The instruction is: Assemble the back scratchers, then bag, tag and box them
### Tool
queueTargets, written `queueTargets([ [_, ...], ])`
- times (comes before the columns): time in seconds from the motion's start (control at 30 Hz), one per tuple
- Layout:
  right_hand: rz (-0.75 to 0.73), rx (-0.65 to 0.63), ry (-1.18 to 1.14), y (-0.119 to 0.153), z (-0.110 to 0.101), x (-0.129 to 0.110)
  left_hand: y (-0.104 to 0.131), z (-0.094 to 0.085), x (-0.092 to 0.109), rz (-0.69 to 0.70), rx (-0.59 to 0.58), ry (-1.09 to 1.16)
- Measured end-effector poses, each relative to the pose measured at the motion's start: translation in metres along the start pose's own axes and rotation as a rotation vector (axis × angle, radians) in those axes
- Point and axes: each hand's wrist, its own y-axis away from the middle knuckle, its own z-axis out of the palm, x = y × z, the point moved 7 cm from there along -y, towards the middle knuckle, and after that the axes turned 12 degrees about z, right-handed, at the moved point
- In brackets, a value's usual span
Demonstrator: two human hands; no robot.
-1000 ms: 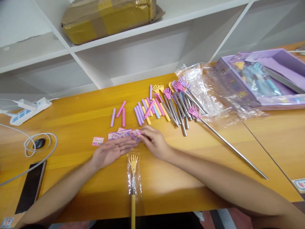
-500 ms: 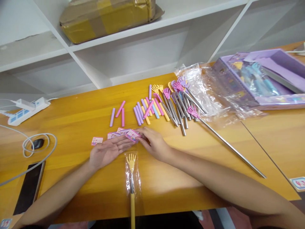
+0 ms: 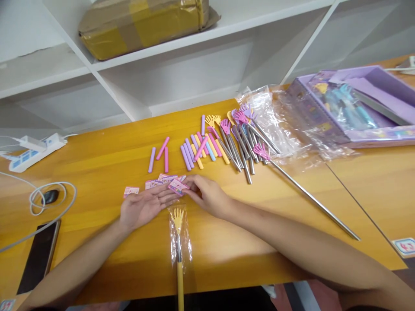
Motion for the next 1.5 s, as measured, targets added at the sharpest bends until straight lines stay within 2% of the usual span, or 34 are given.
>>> queueTargets([
  [0.57,-0.226,-0.160,0.140,0.002,0.009,-0.018,0.001,0.003,-0.003,-0.033,-0.029,0.028],
  [0.93,-0.109,-0.218,0.144,0.002,0.012,-0.015,0.000,0.006,0.000,-0.015,0.002,-0.012],
  [1.2,-0.168,-0.288,0.124,0.002,0.012,-0.022,0.001,0.006,-0.001,-0.036,0.003,-0.053],
  [1.37,-0.167,-0.337,0.128,0.001,0.011,-0.024,0.004,0.006,-0.001,0.010,0.002,-0.063],
  [1.5,-0.164,-0.296,0.096,0.006,0.011,-0.024,0.004,0.010,-0.001,0.021,-0.038,-0.083],
])
